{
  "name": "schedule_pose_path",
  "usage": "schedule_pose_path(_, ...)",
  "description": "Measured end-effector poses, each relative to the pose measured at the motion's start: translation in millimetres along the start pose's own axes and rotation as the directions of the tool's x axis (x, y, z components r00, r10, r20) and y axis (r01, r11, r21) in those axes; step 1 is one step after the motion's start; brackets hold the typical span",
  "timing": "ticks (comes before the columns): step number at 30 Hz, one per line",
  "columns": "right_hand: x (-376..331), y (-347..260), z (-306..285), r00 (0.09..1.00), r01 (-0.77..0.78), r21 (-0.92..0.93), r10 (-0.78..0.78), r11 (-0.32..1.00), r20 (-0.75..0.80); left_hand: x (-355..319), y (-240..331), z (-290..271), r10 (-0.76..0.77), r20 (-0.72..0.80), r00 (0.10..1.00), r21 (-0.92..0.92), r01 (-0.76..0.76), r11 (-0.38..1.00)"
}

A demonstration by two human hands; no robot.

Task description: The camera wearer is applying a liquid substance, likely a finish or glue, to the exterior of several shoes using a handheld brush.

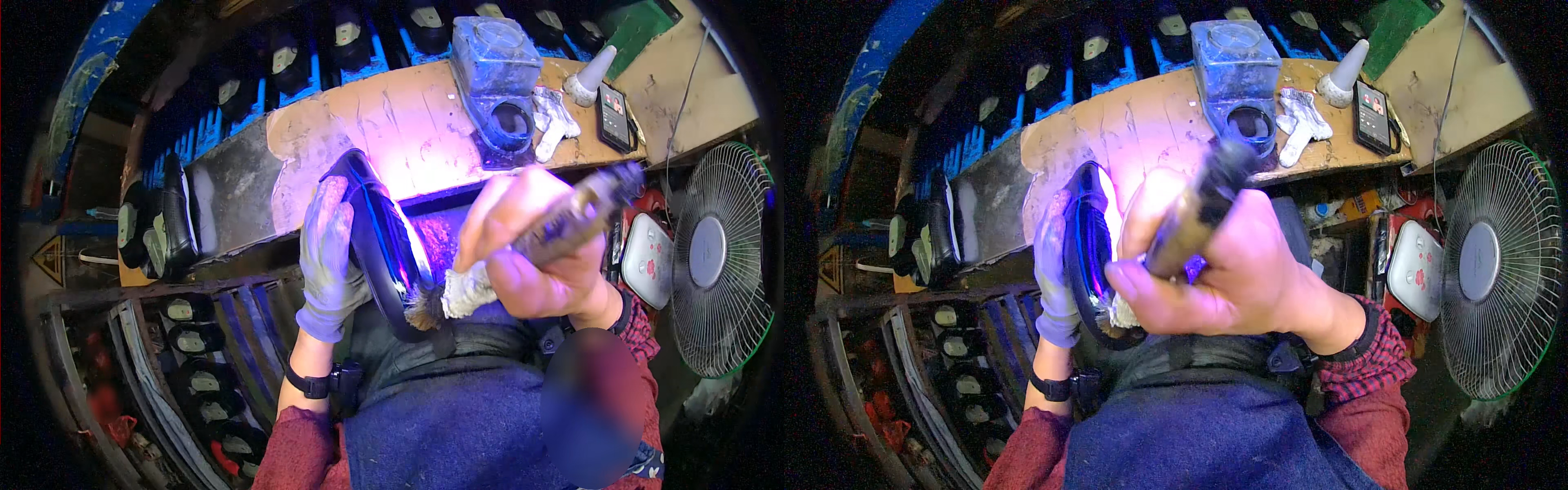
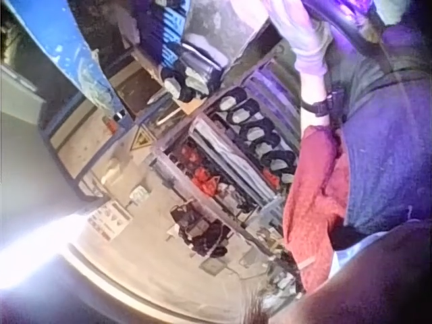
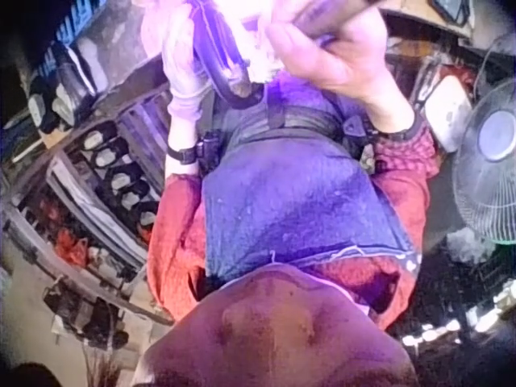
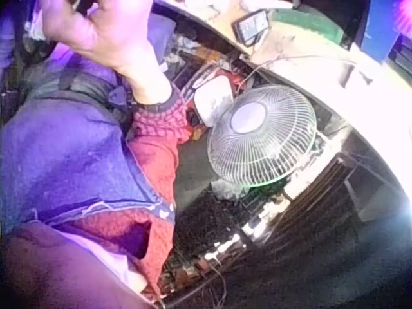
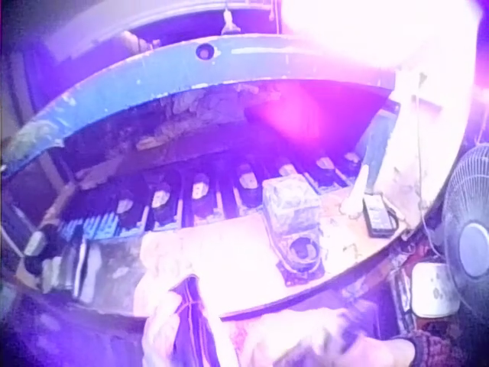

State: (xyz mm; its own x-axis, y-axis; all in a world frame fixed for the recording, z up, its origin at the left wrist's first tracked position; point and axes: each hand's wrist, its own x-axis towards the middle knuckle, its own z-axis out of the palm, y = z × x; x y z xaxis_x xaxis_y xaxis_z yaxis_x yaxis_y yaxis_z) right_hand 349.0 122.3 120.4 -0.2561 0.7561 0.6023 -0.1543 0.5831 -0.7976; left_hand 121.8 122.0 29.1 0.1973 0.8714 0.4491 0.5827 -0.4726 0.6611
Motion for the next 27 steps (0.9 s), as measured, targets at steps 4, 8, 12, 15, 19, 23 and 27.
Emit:
schedule_pose_path(4, 20.6, -21.4, -17.3, 0.940, 0.143, -0.091, -0.107, 0.985, 0.324, 0.4, -9.9, -7.9, -0.019, -0.046, 0.999, -0.056, 0.016, 0.998)
schedule_pose_path(8, 27.5, -25.0, -13.5, 0.935, 0.260, -0.069, -0.233, 0.963, 0.268, 29.3, 3.6, -26.7, 0.191, 0.036, 0.981, -0.029, -0.190, 0.981)
schedule_pose_path(12, 37.8, -17.2, -21.7, 0.953, 0.246, -0.138, -0.213, 0.959, 0.217, 38.5, 39.8, -48.4, -0.288, 0.507, 0.812, -0.735, 0.582, 0.347)
schedule_pose_path(15, 32.8, -6.5, -19.4, 0.999, -0.048, 0.025, 0.047, 0.999, 0.027, 36.7, 45.9, -57.4, -0.225, 0.528, 0.819, -0.214, 0.384, 0.898)
schedule_pose_path(19, 52.8, -4.7, -7.5, 0.975, -0.031, 0.193, 0.072, 0.981, -0.209, 22.3, 44.6, -49.8, -0.297, 0.589, 0.751, -0.207, 0.496, 0.843)
schedule_pose_path(23, 64.1, 20.9, -6.5, 0.990, 0.017, 0.023, -0.014, 1.000, -0.142, 17.9, 37.3, -40.3, -0.235, 0.618, 0.750, -0.296, 0.499, 0.814)
schedule_pose_path(27, 54.6, 37.6, -13.6, 0.998, 0.022, 0.000, -0.022, 1.000, -0.057, 23.4, 30.0, -38.3, -0.256, 0.700, 0.667, -0.321, 0.614, 0.721)
